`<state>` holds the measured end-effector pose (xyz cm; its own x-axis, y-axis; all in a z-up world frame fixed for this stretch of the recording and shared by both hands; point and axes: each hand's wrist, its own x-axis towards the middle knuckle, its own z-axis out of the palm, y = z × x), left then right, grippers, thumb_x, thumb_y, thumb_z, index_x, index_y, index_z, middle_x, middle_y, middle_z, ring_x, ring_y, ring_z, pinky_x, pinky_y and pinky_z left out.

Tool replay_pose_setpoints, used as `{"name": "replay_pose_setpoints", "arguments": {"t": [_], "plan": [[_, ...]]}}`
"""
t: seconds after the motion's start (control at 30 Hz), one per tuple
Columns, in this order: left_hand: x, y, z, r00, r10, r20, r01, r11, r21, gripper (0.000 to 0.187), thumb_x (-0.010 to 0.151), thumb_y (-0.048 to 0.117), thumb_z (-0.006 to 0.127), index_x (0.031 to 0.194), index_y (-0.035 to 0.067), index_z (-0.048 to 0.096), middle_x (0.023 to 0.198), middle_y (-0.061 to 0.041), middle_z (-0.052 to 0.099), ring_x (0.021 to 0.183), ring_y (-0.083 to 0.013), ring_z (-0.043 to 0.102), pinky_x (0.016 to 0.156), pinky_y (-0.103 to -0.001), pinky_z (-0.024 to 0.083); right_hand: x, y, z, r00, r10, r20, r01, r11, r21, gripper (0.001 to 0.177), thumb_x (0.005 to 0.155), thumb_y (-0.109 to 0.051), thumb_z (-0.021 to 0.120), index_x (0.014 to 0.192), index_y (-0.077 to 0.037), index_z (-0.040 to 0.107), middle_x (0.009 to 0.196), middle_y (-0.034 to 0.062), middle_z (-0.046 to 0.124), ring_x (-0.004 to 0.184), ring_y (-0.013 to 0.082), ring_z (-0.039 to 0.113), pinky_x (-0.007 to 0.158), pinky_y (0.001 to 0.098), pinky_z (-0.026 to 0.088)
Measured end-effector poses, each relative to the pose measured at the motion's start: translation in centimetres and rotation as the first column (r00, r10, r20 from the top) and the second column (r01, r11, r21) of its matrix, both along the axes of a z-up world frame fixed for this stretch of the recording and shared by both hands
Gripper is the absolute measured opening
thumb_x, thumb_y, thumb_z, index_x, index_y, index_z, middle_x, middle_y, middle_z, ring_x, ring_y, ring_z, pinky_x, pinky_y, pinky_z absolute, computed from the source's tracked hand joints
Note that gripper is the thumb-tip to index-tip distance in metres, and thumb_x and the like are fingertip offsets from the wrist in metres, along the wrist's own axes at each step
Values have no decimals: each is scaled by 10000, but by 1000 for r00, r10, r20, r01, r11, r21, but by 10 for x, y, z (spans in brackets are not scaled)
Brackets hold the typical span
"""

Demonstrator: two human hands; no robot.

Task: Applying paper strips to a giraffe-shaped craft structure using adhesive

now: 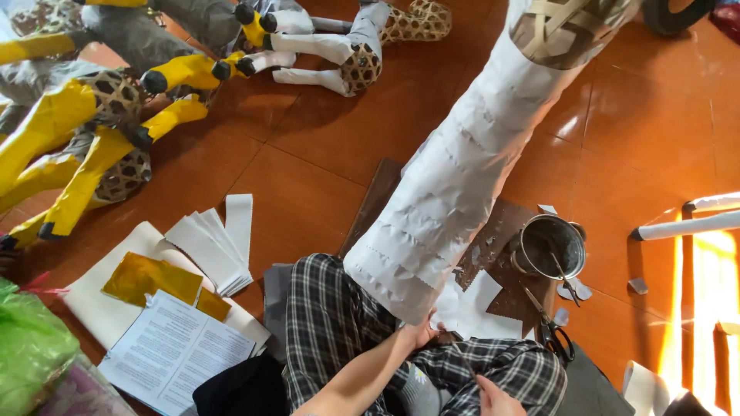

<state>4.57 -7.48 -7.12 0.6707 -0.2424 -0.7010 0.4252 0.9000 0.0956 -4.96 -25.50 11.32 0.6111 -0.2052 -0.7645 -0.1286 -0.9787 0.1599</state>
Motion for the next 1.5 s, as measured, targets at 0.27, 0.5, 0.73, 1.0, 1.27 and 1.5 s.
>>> {"name": "replay_pose_setpoints", "arguments": {"t": [0.27, 0.5, 0.73, 1.0, 1.27, 1.5], "plan": [[6, 0, 5, 984, -147, -103, 156, 983, 91, 181, 935, 434, 529, 1105, 370, 529, 1247, 215, 511, 775, -40, 388, 537, -198, 406, -13, 10, 3, 998, -56, -30, 59, 993, 105, 418, 1028, -401, 399, 1443, -454, 407, 761, -78, 645, 615, 80, 540, 661, 247, 400], [-3, 1, 7, 973, -198, 123, 197, 980, 17, 535, 972, 440, 524, 1395, 112, 510, 1415, -91, 568, 1199, -326, 607, 818, -543, 596, -3, -26, -3, 991, -92, 98, 91, 996, 11, 395, 1012, -343, 469, 1402, -397, 507, 1034, -101, 747, 826, 79, 691, 829, 188, 492], [-5, 2, 22, 967, -235, 95, 229, 971, 76, 378, 996, 424, 508, 1238, 153, 611, 1143, -9, 688, 959, -250, 707, 604, -536, 604, 32, -16, -28, 983, -39, 178, 11, 988, 156, 374, 997, -296, 427, 1347, -385, 529, 964, -76, 642, 877, 105, 623, 812, 188, 474], [-2, 3, 11, 970, -230, 79, 226, 973, 53, 432, 993, 433, 532, 1258, 100, 607, 1128, -61, 729, 955, -267, 722, 602, -538, 614, 25, 16, 1, 945, -149, 290, 95, 977, 193, 520, 973, -233, 421, 1483, -335, 397, 857, 11, 593, 761, 154, 632, 797, 193, 458], [-5, -6, -29, 959, -275, 66, 262, 953, 155, 493, 955, 477, 479, 1244, 105, 625, 1082, -40, 716, 841, -199, 713, 665, -468, 615, 0, 56, 84, 865, -203, 460, 0, 915, 403, 436, 963, -210, 434, 1394, -233, 493, 891, 156, 589, 757, 378, 627, 681, 444, 478], [-23, -2, -54, 958, -287, 18, 282, 949, 145, 521, 872, 352, 656, 1256, 41, 494, 1201, -165, 635, 1012, -382, 667, 743, -602, 602, 9, 63, 62, 846, -148, 512, -71, 921, 383, 420, 946, -127, 455, 1339, -196, 585, 789, 93, 567, 558, 280, 610, 540, 356, 521]]}}
